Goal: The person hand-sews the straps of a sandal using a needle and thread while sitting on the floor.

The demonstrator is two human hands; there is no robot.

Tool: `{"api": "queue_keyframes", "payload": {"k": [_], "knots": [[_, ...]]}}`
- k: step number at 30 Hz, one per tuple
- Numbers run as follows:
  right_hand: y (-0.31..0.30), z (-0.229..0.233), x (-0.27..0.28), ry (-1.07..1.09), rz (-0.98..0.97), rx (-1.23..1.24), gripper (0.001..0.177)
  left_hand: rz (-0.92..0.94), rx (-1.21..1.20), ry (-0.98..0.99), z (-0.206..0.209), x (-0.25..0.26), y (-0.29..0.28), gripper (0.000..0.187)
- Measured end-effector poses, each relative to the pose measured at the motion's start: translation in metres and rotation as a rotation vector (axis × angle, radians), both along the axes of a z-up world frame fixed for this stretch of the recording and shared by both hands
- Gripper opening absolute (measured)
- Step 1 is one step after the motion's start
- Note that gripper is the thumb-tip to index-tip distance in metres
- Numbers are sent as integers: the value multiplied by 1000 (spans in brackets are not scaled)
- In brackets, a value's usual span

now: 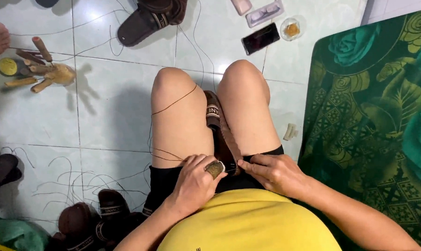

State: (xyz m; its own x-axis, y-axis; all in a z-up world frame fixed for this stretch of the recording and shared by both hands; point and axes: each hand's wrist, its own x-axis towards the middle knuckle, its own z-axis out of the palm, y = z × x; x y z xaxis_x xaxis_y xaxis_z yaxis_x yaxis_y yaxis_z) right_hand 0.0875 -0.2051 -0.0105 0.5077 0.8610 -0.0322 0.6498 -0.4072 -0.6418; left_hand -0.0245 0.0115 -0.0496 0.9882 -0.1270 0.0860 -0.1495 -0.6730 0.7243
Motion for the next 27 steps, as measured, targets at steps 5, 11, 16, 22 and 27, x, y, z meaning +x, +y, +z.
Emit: {"api": "queue_keyframes", "payload": {"k": [5, 11, 16, 22, 27], "knots": [[3, -4, -15, -19, -32, 5, 21, -56, -624, 300, 41, 19, 26, 12], [-4, -13, -27, -94, -20, -23, 24, 89, -1032, 364, 36, 16, 10, 5], [-2, -5, -28, -170, -30, -49, 23, 159, -452, 183, 10, 15, -7, 6], [5, 8, -26, -190, -43, -105, 23, 160, -555, 514, -9, 6, -14, 15], [1, 35, -14, 45, -27, -357, 33, 272, -959, 830, 3, 22, -11, 21]]}}
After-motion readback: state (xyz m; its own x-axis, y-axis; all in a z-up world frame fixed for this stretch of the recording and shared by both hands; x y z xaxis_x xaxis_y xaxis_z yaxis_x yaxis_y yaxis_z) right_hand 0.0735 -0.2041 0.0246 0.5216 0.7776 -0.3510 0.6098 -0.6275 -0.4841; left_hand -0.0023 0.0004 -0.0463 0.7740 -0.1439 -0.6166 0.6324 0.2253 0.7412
